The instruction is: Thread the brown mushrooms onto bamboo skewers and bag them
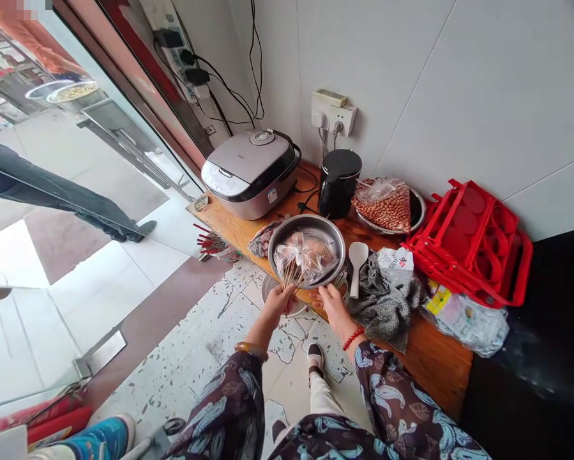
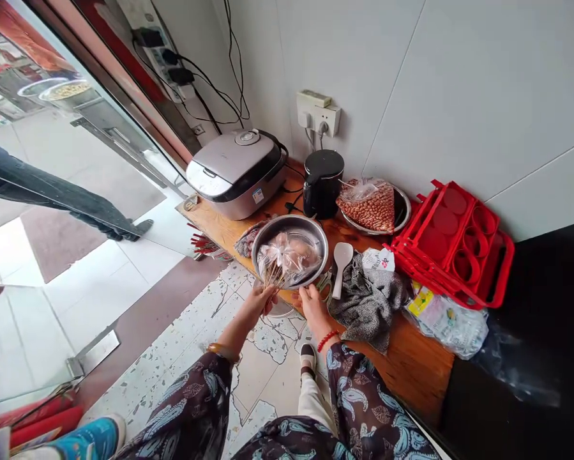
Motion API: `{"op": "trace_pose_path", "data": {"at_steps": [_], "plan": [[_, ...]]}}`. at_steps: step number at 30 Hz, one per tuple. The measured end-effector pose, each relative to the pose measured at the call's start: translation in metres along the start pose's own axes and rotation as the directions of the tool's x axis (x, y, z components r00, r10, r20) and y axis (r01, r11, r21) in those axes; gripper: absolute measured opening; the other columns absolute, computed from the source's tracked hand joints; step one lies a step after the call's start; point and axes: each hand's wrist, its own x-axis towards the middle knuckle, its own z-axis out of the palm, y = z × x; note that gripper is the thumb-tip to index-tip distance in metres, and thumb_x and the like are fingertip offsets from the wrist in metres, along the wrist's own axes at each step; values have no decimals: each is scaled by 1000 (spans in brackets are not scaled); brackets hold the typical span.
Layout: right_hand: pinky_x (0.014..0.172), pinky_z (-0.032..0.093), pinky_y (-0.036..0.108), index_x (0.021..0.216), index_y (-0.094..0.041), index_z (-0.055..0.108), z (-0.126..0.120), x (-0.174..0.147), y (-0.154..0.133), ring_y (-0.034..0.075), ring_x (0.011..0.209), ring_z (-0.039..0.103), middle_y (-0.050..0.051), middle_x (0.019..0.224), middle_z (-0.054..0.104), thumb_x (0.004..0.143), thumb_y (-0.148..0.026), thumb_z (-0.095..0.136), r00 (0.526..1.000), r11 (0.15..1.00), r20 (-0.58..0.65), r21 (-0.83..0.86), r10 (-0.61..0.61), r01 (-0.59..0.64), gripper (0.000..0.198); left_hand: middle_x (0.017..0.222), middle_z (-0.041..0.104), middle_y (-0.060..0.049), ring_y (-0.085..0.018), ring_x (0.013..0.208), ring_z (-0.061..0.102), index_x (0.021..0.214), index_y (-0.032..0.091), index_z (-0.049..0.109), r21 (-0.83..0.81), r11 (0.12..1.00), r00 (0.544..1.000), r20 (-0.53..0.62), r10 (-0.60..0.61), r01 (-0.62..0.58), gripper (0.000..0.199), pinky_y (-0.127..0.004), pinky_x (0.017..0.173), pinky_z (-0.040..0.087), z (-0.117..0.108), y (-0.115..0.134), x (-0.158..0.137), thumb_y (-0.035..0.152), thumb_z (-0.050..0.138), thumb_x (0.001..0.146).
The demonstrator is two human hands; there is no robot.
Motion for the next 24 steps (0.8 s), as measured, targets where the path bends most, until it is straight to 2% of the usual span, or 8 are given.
{"op": "trace_pose_path", "data": {"at_steps": [6,10,12,15,17,19,21,24], "plan": [[59,51,26,92,-22,57,15,4,8,16,79,68,5,103,67,76,-43,67,999,999,11,10,51,-51,28,81,64,-3,-11,60,60,96,15,56,-36,998,996,-76,40,-43,55,-22,55,44,-32,-10,-10,64,63,72],[53,48,21,103,-21,62,2,-16,26,13,70,66,2,91,70,79,-37,66,991,990,21,-51,135,-134,29,89,64,-6,-13,68,62,111,14,54,-192,981,988,-157,9,-39,62,-26,63,48,-55,-51,-45,65,60,75],[50,46,20,100,-19,63,-9,-34,45,11,65,64,2,82,70,81,-35,65,979,975,15,-99,201,-199,25,87,64,-6,-13,66,61,110,12,54,-234,972,983,-176,-50,8,64,-26,62,47,-70,-87,-67,66,60,75],[54,48,21,98,-17,64,-26,-63,86,11,65,64,3,82,68,87,-34,63,949,930,-17,-192,316,-313,20,87,63,-6,-12,65,60,109,12,55,-183,973,961,-207,-181,144,64,-25,62,46,-93,-152,-102,65,62,72],[67,55,29,107,-15,62,-35,-82,118,15,79,65,6,98,67,92,-34,59,919,882,-51,-262,392,-391,25,87,63,-5,-11,64,60,109,13,54,-124,961,938,-219,-268,246,65,-25,62,46,-106,-199,-124,66,59,72],[81,55,39,119,-16,58,-43,-97,152,20,96,64,8,116,62,93,-34,58,889,826,-85,-337,451,-451,32,88,64,-6,-12,64,61,107,13,53,19,950,927,-225,-299,311,65,-25,62,47,-117,-246,-144,69,47,75],[86,54,44,124,-17,56,-48,-108,184,22,103,62,9,124,59,93,-34,59,864,763,-117,-423,490,-490,36,84,64,-7,-13,62,61,103,13,54,160,921,922,-223,-317,355,63,-26,60,47,-126,-289,-162,69,38,77],[86,54,43,124,-17,56,-55,-118,228,22,103,62,9,123,59,93,-34,59,837,646,-156,-568,524,-510,35,78,64,-7,-17,63,62,97,14,57,255,885,915,-221,-339,389,48,-29,61,46,-137,-347,-184,57,42,80]]}}
